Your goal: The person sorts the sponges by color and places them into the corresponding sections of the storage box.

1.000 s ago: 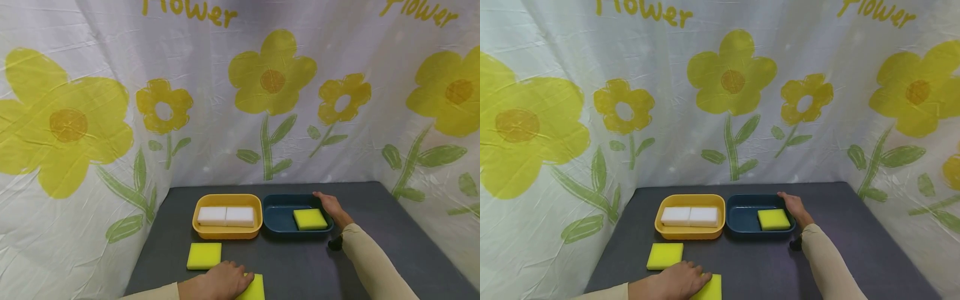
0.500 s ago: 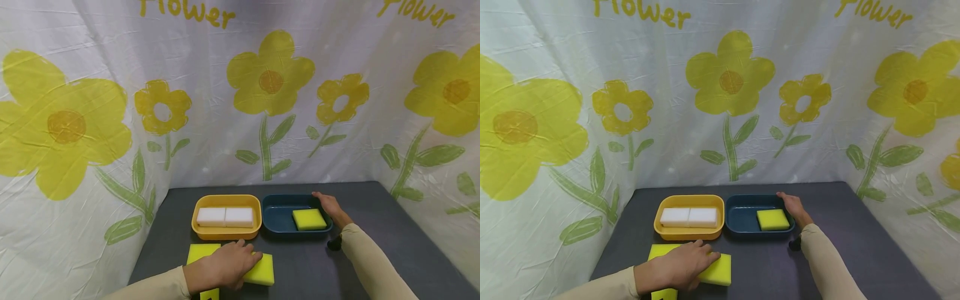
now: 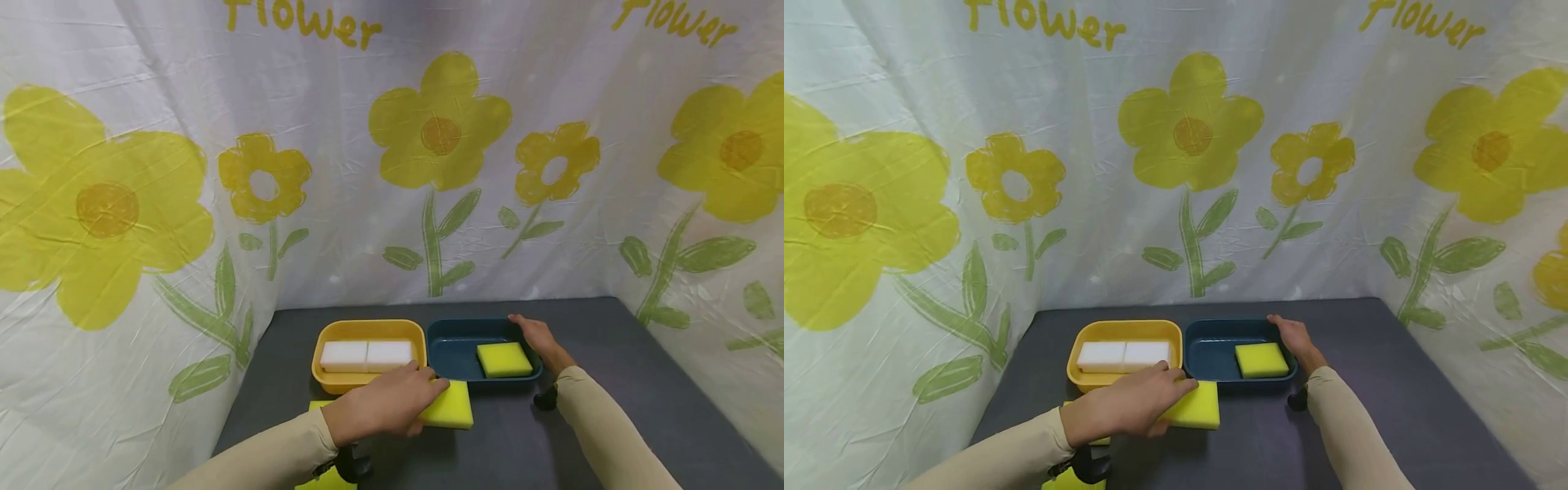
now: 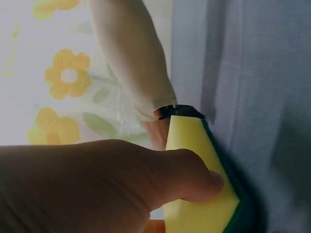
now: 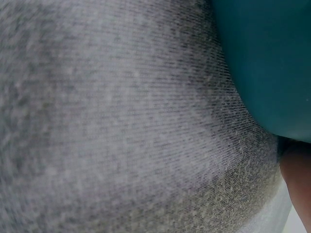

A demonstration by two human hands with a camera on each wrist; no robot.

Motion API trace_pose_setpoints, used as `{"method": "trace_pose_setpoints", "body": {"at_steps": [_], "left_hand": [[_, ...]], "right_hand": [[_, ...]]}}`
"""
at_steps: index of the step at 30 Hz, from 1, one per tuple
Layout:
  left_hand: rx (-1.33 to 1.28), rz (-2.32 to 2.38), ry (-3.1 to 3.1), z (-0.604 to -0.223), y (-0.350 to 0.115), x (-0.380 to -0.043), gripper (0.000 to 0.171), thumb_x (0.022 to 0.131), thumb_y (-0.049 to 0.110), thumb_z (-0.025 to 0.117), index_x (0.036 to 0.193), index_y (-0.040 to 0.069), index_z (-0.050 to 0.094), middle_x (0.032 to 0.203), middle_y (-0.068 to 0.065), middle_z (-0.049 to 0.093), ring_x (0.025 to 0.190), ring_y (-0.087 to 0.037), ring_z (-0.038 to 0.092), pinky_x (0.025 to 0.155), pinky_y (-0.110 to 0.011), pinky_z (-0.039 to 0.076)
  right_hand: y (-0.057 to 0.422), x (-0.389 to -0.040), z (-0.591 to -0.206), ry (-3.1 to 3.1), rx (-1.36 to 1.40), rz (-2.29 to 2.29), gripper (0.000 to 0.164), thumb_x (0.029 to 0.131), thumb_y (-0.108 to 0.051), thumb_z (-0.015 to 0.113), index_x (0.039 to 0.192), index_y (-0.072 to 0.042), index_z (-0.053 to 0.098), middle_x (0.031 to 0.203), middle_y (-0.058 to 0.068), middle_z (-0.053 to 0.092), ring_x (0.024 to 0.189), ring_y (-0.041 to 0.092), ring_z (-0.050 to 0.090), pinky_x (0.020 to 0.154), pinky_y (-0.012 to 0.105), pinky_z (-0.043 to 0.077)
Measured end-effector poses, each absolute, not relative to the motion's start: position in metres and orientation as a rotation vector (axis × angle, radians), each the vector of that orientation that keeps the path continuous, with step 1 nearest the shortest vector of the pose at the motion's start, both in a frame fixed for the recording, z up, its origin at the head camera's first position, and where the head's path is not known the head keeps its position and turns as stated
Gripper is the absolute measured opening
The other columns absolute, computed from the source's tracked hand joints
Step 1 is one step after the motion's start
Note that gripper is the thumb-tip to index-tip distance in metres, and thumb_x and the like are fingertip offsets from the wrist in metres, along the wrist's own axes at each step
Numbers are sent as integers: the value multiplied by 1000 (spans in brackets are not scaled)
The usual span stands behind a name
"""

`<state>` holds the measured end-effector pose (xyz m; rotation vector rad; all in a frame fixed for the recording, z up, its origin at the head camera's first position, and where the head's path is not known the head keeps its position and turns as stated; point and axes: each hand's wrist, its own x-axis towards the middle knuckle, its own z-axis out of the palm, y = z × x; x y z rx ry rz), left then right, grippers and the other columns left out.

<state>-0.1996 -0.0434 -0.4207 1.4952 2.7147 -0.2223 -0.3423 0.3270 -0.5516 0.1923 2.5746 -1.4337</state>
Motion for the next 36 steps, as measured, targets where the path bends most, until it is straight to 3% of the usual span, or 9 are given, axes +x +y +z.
{"method": "trace_pose_setpoints", "body": {"at_steps": [12,19,26,36], "left_hand": [[1392,-64,2745,-412,-8,-229,68,95,35,87,154,17,58,135,-3,70,108,-18,63,90,-30,57],[1355,-15,2729,-414,11,-251,67,96,34,86,154,16,59,136,-3,70,109,-18,62,100,-31,54],[1310,17,2734,-419,28,-269,64,98,33,84,154,15,59,136,-5,69,110,-19,61,97,-32,55],[1206,28,2744,-436,50,-288,62,102,32,80,157,16,57,142,-7,65,114,-23,58,94,-33,55]], "right_hand": [[327,-340,-551,2604,182,-1446,77,116,-57,31,164,1,45,175,33,26,162,55,21,132,69,20],[327,-340,-551,2593,198,-1456,66,119,-44,32,165,2,43,176,32,25,163,54,20,133,67,20],[327,-340,-551,2599,181,-1450,63,121,-41,28,166,2,41,176,31,26,164,53,20,132,68,20],[326,-339,-550,2560,232,-1511,63,119,-42,34,165,0,43,177,31,25,164,52,20,133,67,19]]}}
